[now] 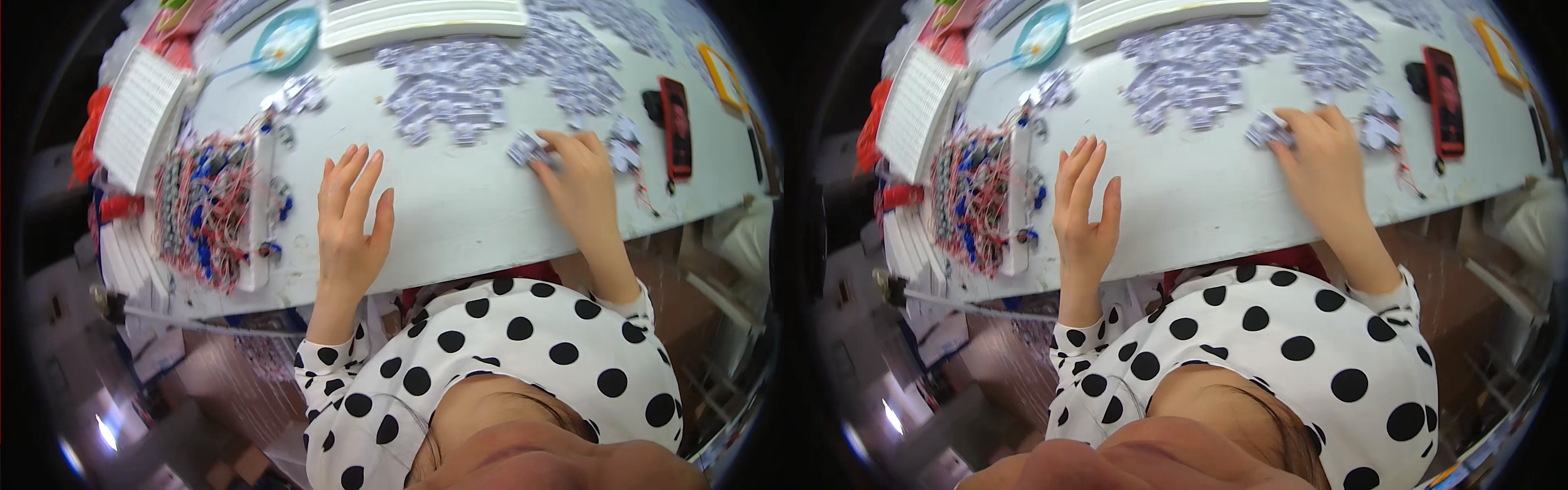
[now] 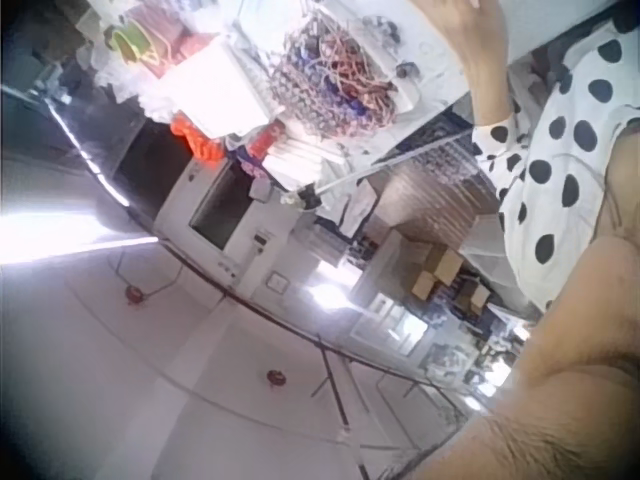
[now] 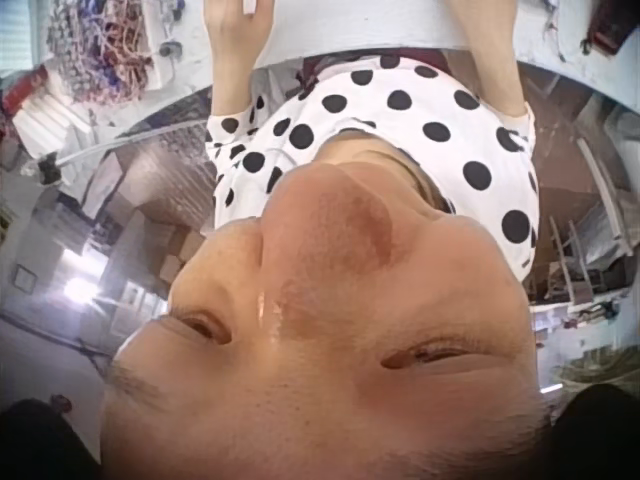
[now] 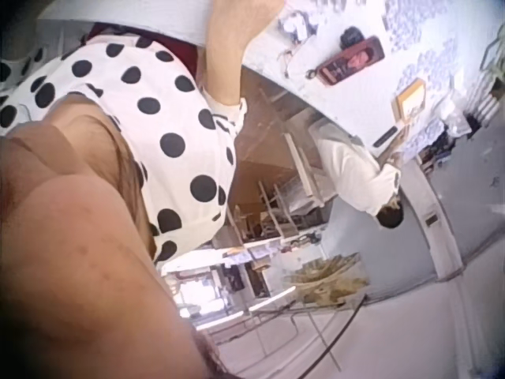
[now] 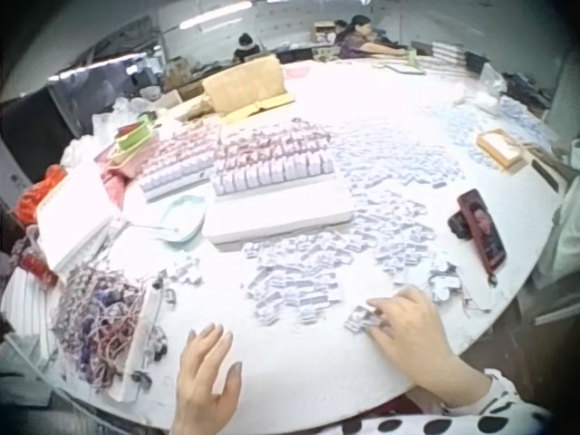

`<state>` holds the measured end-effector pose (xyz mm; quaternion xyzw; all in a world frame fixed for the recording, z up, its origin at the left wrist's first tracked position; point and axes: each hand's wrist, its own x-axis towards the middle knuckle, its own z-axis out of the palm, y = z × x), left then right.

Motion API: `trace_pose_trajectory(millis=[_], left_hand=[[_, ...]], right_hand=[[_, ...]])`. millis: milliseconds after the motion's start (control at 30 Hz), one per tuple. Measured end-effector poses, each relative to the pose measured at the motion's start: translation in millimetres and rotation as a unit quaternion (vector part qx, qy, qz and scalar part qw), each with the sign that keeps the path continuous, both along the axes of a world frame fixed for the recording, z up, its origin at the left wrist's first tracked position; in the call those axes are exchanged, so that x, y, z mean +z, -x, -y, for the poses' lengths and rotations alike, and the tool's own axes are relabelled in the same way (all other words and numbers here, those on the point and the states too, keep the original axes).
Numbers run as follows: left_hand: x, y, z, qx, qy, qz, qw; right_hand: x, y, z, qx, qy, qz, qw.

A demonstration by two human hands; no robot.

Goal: The person assembles small electronic components and small motors into plastic housings by hand, including wiring and mounting the components into a white jig.

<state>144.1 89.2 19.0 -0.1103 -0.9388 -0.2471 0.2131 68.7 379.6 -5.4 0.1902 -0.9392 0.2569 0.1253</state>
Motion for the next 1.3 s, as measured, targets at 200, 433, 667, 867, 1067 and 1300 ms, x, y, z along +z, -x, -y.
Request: trace_pose_trajectory(millis=[200,433,667,867,1067,1300], left_hand=[[-1.9,-53.2,49.9,0.133,-0.043,-0.052,0.989],[1.8,-73.8,70.0,0.162,-0.05,-0.09,0.981],[-5.1,-76.6,70.6,0.164,-0.05,-0.104,0.98],[-2.9,-70.5,64.2,0.16,-0.059,-0.111,0.979],[-5.2,-67.3,60.7,0.158,-0.055,-0.119,0.979],[-11.6,-72.3,61.7,0.173,-0.056,-0.117,0.976]], right_hand=[[6.2,-29.8,37.5,0.09,0.023,0.024,0.995],[18.5,-25.8,56.6,0.156,0.0,0.029,0.987],[32.3,-8.9,48.2,0.204,-0.033,0.05,0.977],[26.6,2.6,46.9,0.152,-0.022,0.007,0.988],[6.7,33.0,47.9,0.148,-0.099,-0.096,0.979],[-2.7,38.7,56.6,0.141,-0.081,-0.098,0.982]])
